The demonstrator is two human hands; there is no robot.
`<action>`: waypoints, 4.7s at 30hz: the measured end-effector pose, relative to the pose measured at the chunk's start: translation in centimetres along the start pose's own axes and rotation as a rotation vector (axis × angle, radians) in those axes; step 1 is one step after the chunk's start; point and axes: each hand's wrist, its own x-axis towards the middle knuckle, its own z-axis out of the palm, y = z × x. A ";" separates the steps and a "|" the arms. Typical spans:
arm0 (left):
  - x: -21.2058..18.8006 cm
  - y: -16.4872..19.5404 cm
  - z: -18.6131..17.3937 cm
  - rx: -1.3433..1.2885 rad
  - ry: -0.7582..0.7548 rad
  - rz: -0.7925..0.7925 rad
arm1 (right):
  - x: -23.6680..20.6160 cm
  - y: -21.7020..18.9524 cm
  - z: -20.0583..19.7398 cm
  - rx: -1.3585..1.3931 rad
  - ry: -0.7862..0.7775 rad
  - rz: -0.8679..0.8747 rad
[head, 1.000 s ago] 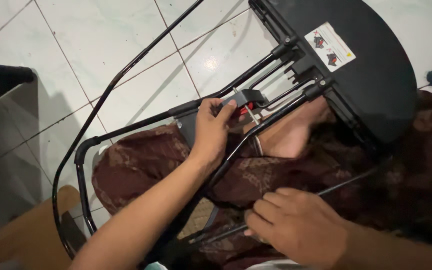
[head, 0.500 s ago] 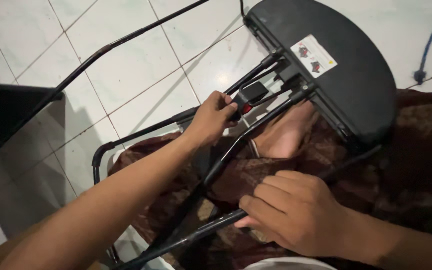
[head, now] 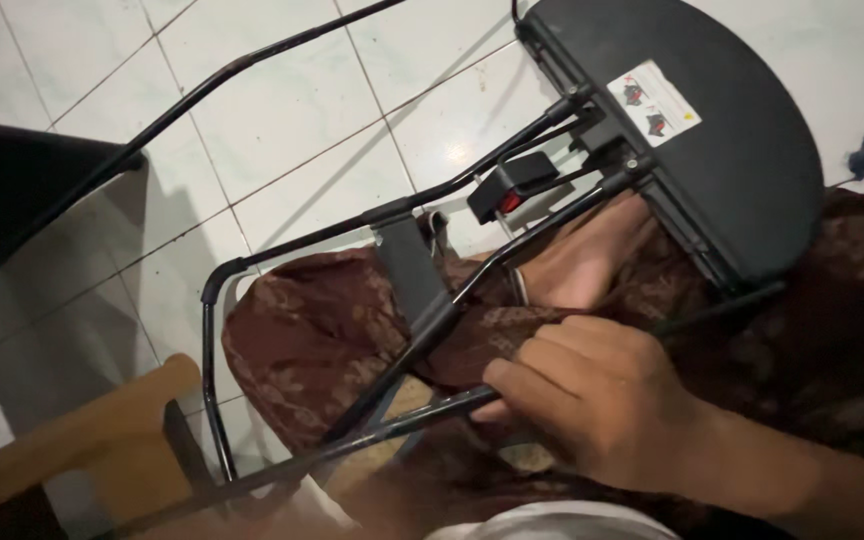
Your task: The person sits with a folded chair on their lap and attaches a black plastic locking handle with a red release button to the chair's metal frame, threading a bolt through the bracket and tightening it by hand, then works the mechanism to seat the part.
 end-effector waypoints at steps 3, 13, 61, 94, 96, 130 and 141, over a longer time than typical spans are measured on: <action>-0.8 -0.3 2.8 -0.162 -0.057 -0.025 | 0.4 -0.1 -0.5 0.011 -0.005 0.002; 9.0 -8.7 16.4 -0.218 0.739 -0.073 | -0.9 0.5 -0.1 -0.072 -0.027 0.021; 20.2 -10.3 20.1 -0.480 0.835 0.251 | -4.6 0.1 -6.4 -0.078 0.129 0.401; 20.7 -8.8 20.8 -0.757 0.794 0.179 | -7.1 0.6 -4.0 -0.123 0.113 0.152; 20.6 -9.0 20.8 -0.726 0.805 0.182 | -7.3 0.7 -3.7 -0.125 0.125 0.134; 20.0 -10.1 20.4 -0.846 0.767 0.101 | -8.4 3.0 -3.5 -0.064 0.179 0.261; 20.0 -10.3 20.6 -0.859 0.794 0.127 | -11.4 0.3 3.3 -0.292 0.080 -0.189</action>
